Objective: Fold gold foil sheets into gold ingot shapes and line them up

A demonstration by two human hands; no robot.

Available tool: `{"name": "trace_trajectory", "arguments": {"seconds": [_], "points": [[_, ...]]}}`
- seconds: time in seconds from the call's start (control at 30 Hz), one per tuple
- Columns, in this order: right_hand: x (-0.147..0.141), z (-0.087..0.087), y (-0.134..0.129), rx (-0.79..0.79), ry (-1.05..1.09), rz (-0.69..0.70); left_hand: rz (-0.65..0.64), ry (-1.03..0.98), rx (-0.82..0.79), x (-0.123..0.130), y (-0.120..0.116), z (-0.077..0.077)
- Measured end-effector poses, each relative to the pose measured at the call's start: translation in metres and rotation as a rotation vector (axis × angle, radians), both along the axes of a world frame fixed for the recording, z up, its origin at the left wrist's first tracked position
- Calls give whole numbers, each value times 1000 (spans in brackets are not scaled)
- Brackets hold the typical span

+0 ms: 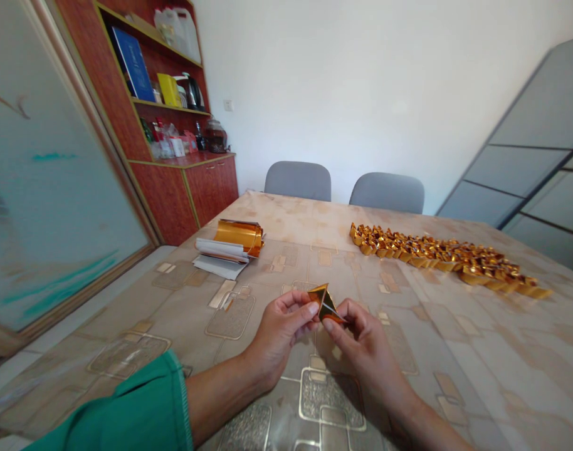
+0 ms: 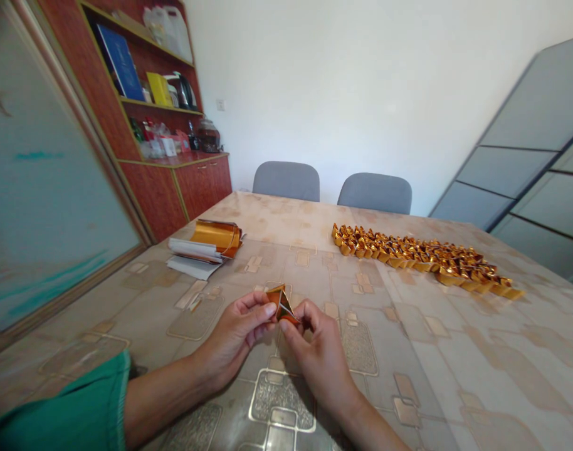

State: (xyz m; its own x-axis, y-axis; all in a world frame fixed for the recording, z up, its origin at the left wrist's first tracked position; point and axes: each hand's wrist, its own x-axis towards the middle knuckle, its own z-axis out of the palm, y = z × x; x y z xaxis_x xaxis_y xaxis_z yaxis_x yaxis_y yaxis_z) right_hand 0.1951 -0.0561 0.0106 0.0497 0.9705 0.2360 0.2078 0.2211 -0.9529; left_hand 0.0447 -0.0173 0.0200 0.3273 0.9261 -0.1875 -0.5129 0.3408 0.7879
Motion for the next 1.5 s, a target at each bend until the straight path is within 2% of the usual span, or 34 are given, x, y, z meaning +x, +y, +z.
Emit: {"name": "trace_trajectory", "arguments": {"seconds": [0.13,0.37,0.57,0.7,0.83,0.93,1.03,1.33,1.5], "points": [[0,1,-1,55,-78,-46,-1,31,36,0,-1,-1],[-2,7,-4,86,-80,7,-90,-45,-25,-1,3,1],[-1,10,-4,71,-127,26,-38,-70,-30,1,1,-1],[0,10,-3,57,-115,-4,-17,-11,17,1,0,-2],[3,14,-2,36,-99,49,12,81,141,0,2,-1],[6,19,-1,95,-93,-12,9,216,283,0,0,1],[8,20,-1,88,-80,-51,-14,350,362,1,-3,0],[9,13,0,83,-159,-10,-54,501,464,3,-4,-7],[7,12,1,110,-215,-56,-74,524,478,5,-5,-8]]}}
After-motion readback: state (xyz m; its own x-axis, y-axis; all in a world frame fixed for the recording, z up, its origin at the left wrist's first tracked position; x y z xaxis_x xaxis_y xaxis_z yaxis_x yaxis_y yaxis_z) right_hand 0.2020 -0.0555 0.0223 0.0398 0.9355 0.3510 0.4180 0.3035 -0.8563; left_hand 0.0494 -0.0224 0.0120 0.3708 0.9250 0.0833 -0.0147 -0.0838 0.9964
